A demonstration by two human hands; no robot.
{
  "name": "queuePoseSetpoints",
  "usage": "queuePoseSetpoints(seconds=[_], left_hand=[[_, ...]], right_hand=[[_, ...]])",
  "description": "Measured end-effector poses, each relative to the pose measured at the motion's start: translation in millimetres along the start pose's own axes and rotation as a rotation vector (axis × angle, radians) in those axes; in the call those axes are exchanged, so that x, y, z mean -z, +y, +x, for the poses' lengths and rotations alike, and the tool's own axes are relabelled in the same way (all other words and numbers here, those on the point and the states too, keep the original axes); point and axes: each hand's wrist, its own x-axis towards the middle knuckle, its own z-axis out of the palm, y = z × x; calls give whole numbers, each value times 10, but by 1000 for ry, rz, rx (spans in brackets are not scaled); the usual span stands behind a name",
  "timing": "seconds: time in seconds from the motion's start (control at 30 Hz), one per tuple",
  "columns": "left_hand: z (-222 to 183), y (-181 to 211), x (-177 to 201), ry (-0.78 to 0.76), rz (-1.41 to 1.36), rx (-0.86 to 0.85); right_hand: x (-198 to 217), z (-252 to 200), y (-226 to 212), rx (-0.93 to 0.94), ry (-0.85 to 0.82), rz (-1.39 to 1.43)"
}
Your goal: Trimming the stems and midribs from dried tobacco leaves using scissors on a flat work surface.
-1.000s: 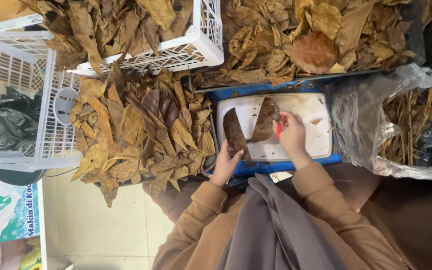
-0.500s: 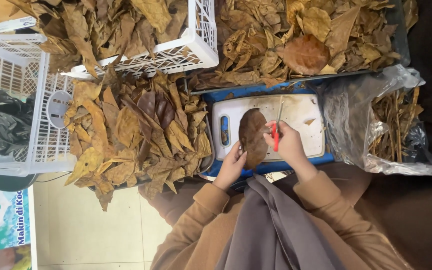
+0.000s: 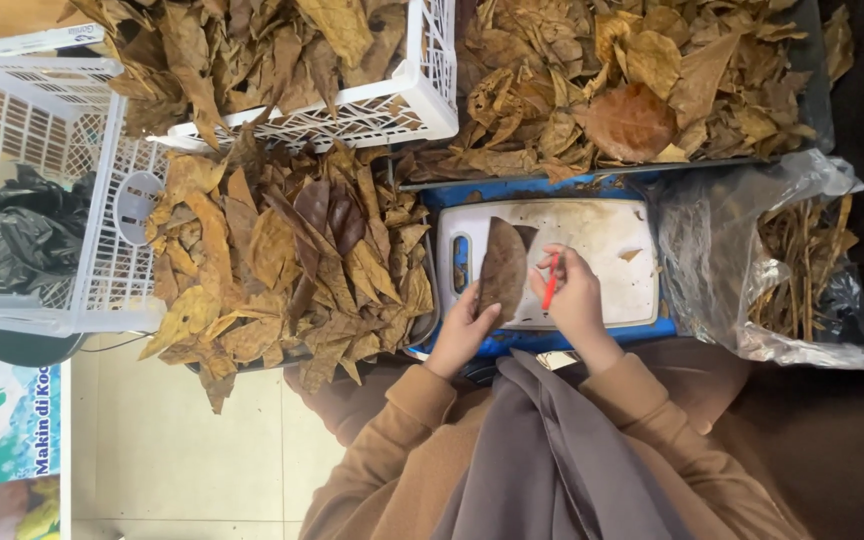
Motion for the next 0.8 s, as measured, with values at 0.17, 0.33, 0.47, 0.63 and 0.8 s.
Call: queuePoseSetpoints(seconds=[0.17,0.33,0.47,0.63,0.8], left_hand=[[-146,384,600,198,384,5],[-109,196,1325,436,325,139],[-64,726,1368,518,693,2],[-14,499,1519,735,1065,-402],[-258,365,1527,814,1024,-446]], right_hand=[[169,-131,247,-141,-46,-28],[212,-279,530,-221,-98,-142],[252,-6,517,-210,-66,-159],[463,842,312,-85,127,-220],[467,1617,501,289,325,-656]])
